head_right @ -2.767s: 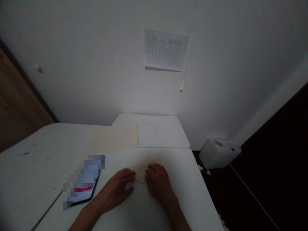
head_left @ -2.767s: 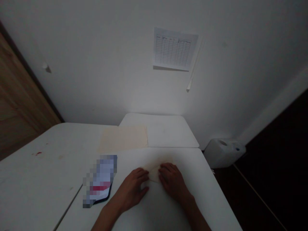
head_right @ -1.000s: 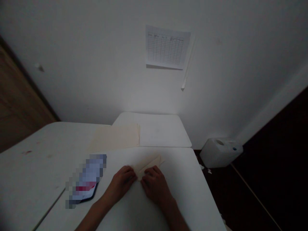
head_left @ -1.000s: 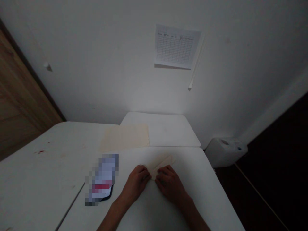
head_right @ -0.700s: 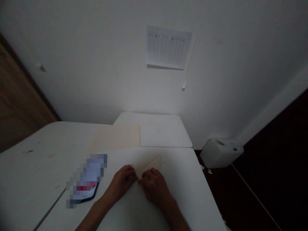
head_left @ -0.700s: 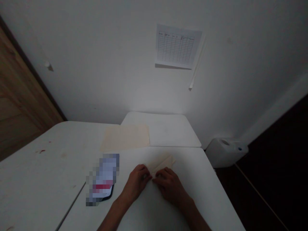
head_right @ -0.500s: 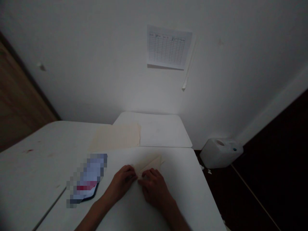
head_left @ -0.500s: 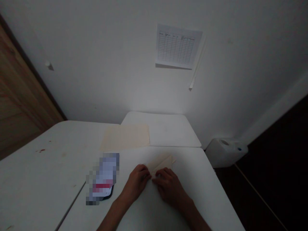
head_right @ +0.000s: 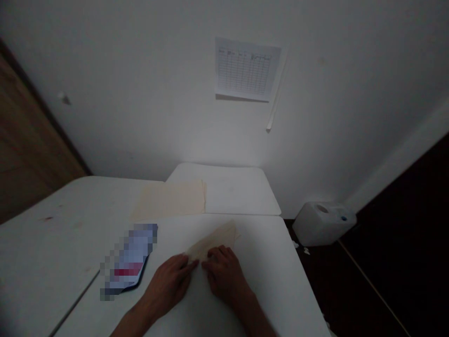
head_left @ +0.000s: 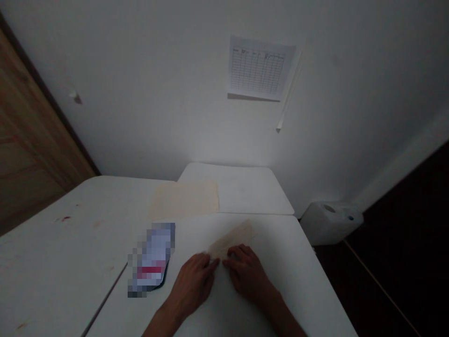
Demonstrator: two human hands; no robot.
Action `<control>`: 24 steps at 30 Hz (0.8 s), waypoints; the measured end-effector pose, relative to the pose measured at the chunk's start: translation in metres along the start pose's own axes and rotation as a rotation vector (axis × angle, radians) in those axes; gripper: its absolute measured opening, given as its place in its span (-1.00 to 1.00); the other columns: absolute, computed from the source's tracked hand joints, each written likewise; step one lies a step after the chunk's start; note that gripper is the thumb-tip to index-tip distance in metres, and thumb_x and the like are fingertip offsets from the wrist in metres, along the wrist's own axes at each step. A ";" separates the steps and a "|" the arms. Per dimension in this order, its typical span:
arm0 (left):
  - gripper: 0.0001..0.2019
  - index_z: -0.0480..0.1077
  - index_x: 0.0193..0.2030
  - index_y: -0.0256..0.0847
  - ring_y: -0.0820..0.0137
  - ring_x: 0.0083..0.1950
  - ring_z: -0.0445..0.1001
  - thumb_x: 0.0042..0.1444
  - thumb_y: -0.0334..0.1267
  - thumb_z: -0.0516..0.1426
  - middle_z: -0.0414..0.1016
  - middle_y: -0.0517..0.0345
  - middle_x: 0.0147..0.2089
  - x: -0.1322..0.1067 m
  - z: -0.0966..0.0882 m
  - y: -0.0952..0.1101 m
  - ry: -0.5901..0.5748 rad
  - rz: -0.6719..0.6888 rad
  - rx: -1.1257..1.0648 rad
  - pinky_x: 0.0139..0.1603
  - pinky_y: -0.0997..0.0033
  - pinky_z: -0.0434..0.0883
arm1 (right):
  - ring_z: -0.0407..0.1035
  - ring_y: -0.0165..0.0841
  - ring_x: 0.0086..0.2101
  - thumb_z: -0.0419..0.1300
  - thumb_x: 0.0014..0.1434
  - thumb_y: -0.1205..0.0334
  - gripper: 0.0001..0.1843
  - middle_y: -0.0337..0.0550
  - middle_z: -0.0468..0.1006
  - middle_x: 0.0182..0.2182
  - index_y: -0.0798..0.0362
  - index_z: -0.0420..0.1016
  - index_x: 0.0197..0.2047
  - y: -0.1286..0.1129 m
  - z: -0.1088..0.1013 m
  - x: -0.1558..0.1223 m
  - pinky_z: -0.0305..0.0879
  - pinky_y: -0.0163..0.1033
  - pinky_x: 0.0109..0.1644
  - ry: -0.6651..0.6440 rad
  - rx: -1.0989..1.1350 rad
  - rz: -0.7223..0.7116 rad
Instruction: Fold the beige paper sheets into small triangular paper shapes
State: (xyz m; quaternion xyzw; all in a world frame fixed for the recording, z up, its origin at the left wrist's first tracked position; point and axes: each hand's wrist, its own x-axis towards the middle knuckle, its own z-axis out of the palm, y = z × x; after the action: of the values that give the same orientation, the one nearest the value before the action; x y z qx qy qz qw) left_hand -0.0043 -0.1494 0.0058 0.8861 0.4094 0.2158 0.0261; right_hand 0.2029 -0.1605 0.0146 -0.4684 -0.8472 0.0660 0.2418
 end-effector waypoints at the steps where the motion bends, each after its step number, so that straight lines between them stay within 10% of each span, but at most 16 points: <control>1: -0.64 0.45 0.00 -0.07 0.25 -0.22 0.43 0.09 -0.44 0.04 0.45 0.06 -0.27 0.000 0.000 0.000 -0.003 -0.010 0.004 -0.13 0.19 0.43 | 0.28 -0.27 -0.08 0.16 0.18 0.39 -0.76 -0.15 0.46 -0.13 -0.07 0.52 -0.12 0.000 0.000 0.000 0.21 -0.15 0.03 -0.001 0.000 0.002; 9: -0.61 0.48 -0.01 -0.03 0.20 -0.20 0.50 0.05 -0.43 0.07 0.52 0.09 -0.33 0.001 -0.001 0.003 -0.049 -0.089 0.051 -0.05 0.06 0.44 | 0.25 -0.23 -0.10 0.15 0.16 0.43 -0.56 -0.13 0.43 -0.14 -0.16 0.43 0.07 -0.004 -0.003 0.000 0.18 -0.10 0.03 -0.035 -0.021 0.009; 24: -0.69 0.52 -0.04 -0.13 0.11 -0.12 0.56 0.10 -0.38 0.09 0.61 0.06 -0.34 -0.002 0.002 0.003 -0.070 -0.175 0.171 -0.01 0.02 0.47 | 0.27 -0.28 -0.10 0.16 0.19 0.41 -0.76 -0.15 0.46 -0.14 -0.05 0.52 -0.11 0.000 0.002 -0.001 0.20 -0.16 0.04 0.030 0.030 0.024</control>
State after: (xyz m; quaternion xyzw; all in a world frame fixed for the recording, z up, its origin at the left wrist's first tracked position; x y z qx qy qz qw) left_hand -0.0024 -0.1521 0.0040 0.8528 0.5011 0.1460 -0.0166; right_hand 0.2023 -0.1613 0.0129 -0.4756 -0.8369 0.0746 0.2606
